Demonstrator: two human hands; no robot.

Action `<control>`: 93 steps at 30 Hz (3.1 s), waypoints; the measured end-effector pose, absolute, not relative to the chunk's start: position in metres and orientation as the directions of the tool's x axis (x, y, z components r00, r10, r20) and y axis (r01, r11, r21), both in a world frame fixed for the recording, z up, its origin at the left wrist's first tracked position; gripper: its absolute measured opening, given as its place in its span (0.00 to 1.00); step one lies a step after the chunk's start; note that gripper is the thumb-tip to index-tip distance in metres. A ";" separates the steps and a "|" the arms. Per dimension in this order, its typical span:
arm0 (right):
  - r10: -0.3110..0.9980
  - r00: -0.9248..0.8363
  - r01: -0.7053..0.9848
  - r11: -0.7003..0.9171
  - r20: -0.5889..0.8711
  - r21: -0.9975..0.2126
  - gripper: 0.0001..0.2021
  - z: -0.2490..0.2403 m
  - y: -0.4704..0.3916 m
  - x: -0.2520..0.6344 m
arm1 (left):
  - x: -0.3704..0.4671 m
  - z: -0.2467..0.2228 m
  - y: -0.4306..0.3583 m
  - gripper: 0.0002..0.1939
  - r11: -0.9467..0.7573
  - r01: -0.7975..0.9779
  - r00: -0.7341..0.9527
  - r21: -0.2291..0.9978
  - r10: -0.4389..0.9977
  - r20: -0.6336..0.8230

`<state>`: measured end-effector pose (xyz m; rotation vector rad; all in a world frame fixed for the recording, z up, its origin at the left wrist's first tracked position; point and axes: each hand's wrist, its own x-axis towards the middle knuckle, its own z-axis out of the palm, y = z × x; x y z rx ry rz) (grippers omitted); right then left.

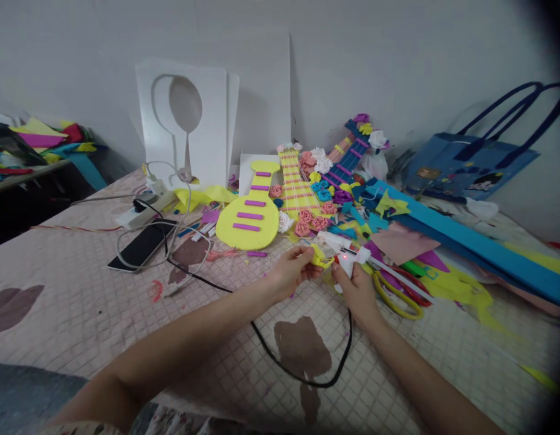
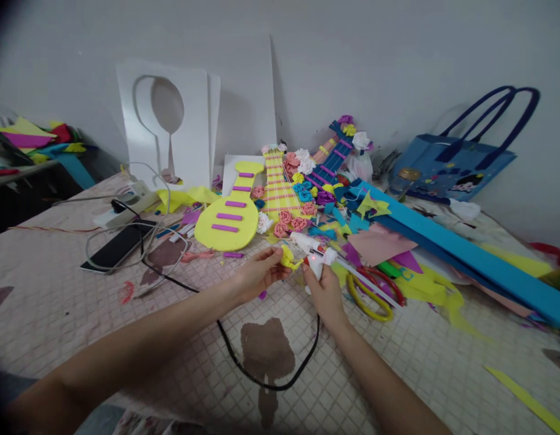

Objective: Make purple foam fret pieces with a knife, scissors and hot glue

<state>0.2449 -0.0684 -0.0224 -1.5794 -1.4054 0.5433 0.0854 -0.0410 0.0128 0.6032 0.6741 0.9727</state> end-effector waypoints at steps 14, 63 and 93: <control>0.939 0.215 0.546 0.113 0.270 -0.830 0.15 -0.019 -0.068 0.243 | 0.105 0.018 -0.025 0.07 0.449 -0.556 0.327 0.699 0.892 -0.313; 0.922 0.234 0.569 0.128 0.309 -0.812 0.16 -0.018 -0.072 0.243 | 0.097 0.002 -0.005 0.09 0.221 -0.291 0.151 0.931 0.971 -0.184; 0.894 0.207 0.727 0.131 0.397 -0.674 0.11 -0.030 -0.068 0.245 | 0.124 0.012 -0.037 0.05 0.120 -0.269 0.179 0.956 0.981 -0.073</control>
